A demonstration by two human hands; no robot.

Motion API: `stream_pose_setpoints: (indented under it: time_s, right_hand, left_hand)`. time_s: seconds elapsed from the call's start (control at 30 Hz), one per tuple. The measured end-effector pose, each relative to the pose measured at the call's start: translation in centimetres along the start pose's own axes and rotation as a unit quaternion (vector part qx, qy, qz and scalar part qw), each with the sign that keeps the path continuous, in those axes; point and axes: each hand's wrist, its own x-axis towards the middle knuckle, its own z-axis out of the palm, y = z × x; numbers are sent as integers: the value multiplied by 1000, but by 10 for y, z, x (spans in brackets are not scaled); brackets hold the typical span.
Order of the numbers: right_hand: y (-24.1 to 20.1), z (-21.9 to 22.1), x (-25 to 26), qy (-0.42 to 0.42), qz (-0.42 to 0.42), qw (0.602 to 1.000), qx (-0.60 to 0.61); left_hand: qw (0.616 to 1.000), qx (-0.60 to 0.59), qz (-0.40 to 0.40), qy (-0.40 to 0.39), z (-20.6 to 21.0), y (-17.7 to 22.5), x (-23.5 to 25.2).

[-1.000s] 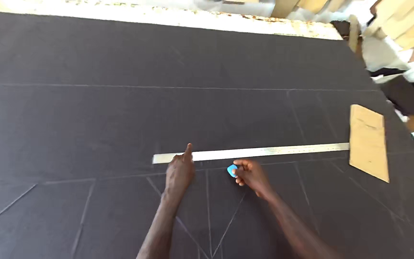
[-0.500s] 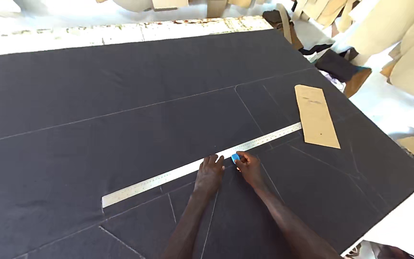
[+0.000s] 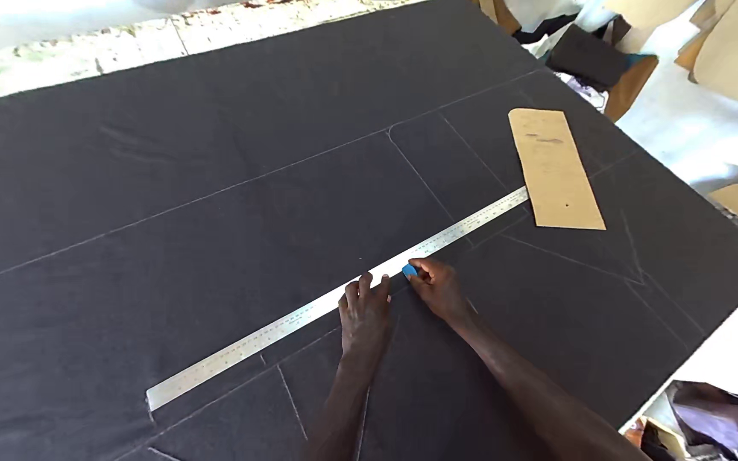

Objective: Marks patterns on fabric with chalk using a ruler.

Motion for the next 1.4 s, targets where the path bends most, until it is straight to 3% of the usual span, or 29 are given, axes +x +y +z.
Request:
stream_pose_setpoints:
  time_s: [0.37, 0.47, 0.53, 0.63, 0.73, 0.87, 0.93, 1.0, 1.17, 1.4]
  right_hand:
    - [-11, -3, 6, -49, -89, 986, -130]
    - [-37, -33, 33, -208, 9, 967, -144]
    - [-43, -52, 42, -236, 74, 965, -92]
    - [-25, -66, 33, -159, 79, 983, -46]
    - [5, -65, 14, -36, 14, 997, -64]
    - [46, -57, 15, 64, -26, 990, -127]
    - [56, -47, 18, 69, -34, 987, -139]
    - [64, -33, 25, 81, -54, 984, -152]
    - [61, -9, 75, 82, -62, 982, -158]
    - [32, 25, 214, 41, -38, 988, -142]
  left_hand:
    - [1000, 9, -5, 11, 2, 2, -1]
    - [1000, 6, -9, 14, 3, 3, 0]
    - [1000, -1, -1, 18, 5, 0, -1]
    - [996, -87, 20, 11, 3, -13, -4]
    - [977, -202, 40, 53, 0, -46, -34]
    - [976, -102, -85, 175, -11, -106, -103]
    - [974, -59, -144, 167, -17, -134, -127]
    - [975, -39, -153, 156, -18, -150, -133]
    - [974, 2, -154, 167, -18, -183, -87]
    - [980, 21, -160, 118, -56, -269, 47]
